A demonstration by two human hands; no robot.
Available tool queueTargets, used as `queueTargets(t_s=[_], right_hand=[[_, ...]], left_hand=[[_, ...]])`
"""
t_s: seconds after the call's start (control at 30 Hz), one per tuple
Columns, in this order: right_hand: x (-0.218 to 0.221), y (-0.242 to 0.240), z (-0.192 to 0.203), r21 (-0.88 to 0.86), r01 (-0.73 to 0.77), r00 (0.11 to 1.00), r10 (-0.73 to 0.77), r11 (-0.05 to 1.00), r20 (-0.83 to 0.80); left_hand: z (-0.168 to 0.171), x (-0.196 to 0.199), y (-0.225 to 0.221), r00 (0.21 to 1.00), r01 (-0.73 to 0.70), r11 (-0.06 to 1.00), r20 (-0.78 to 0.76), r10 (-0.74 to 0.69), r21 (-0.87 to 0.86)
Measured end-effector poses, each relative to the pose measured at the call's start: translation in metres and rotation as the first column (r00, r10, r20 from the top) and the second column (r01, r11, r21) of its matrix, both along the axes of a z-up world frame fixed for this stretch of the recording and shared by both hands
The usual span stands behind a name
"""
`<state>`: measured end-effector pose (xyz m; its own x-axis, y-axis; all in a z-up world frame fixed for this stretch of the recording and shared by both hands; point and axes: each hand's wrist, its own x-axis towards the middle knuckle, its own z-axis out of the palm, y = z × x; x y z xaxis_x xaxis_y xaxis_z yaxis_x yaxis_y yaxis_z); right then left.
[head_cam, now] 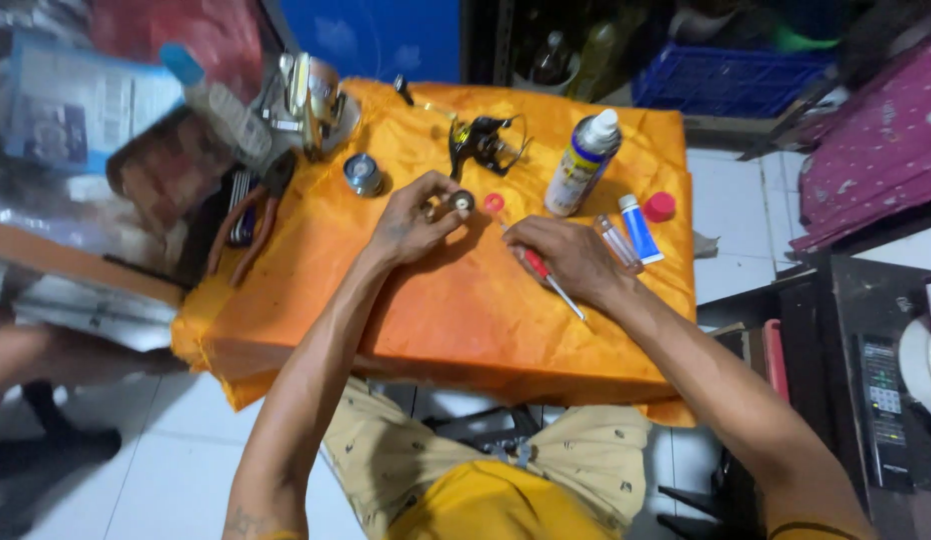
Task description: Performing maintenance and repair on a fishing reel by disassembling parts and applying lubricant.
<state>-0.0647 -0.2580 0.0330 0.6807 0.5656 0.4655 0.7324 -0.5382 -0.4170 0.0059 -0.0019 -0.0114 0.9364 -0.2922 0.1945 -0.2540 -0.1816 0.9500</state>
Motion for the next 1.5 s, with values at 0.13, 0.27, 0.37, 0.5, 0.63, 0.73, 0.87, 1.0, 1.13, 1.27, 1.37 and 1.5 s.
queueTargets(t_s=[0.13,0.27,0.37,0.5,0.63,0.73,0.87,1.0,1.13,1.27,1.37,1.5], right_hand=[[-0.010,-0.002,-0.009,0.165,-0.010,0.990,-0.013,0.986,0.142],[-0.021,-0.004,-0.024,0.266,-0.058,0.964,-0.015,0.962,0.265],[-0.022,-0.003,-0.027,0.282,-0.066,0.951,-0.026,0.957,0.308],[-0.028,0.000,-0.030,0.282,-0.061,0.944,-0.036,0.958,0.327],[-0.038,0.020,-0.018,0.239,-0.052,0.943,-0.031,0.970,0.331],[-0.042,0.032,-0.017,0.174,-0.043,0.936,-0.022,0.984,0.353],[-0.045,0.023,-0.015,0.165,-0.133,0.964,0.089,0.977,0.249],[-0.038,-0.027,-0.045,0.137,-0.062,0.997,0.056,0.989,0.046],[-0.028,-0.015,-0.005,-0.086,0.161,0.978,-0.148,0.983,0.148],[-0.032,0.010,-0.004,-0.361,0.345,0.883,-0.430,0.866,-0.188],[-0.027,0.018,-0.002,-0.395,0.392,0.826,-0.506,0.831,-0.247],[-0.034,0.013,-0.010,-0.105,0.390,0.919,-0.393,0.915,-0.015]], left_hand=[[0.018,-0.010,0.004,0.998,-0.059,0.979,-0.030,0.054,-0.197],[-0.015,-0.026,-0.015,0.981,-0.059,0.881,-0.192,-0.037,-0.470],[-0.003,-0.052,-0.032,0.955,-0.074,0.826,-0.277,-0.102,-0.559],[-0.012,-0.060,-0.054,0.895,-0.261,0.724,-0.442,-0.067,-0.639],[0.002,-0.058,-0.069,0.814,-0.373,0.612,-0.562,-0.144,-0.697],[0.022,-0.069,-0.083,0.801,-0.444,0.467,-0.573,-0.176,-0.765],[0.036,-0.080,-0.079,0.809,-0.395,0.435,-0.531,-0.253,-0.809],[0.015,-0.076,-0.056,0.836,-0.374,0.402,-0.491,-0.244,-0.836],[-0.007,-0.064,-0.056,0.830,-0.390,0.410,-0.508,-0.231,-0.824],[-0.004,-0.074,-0.055,0.813,-0.431,0.259,-0.497,-0.304,-0.864],[0.002,-0.073,-0.048,0.827,-0.430,0.213,-0.478,-0.296,-0.877],[0.001,-0.082,-0.047,0.848,-0.423,0.240,-0.475,-0.235,-0.874]])
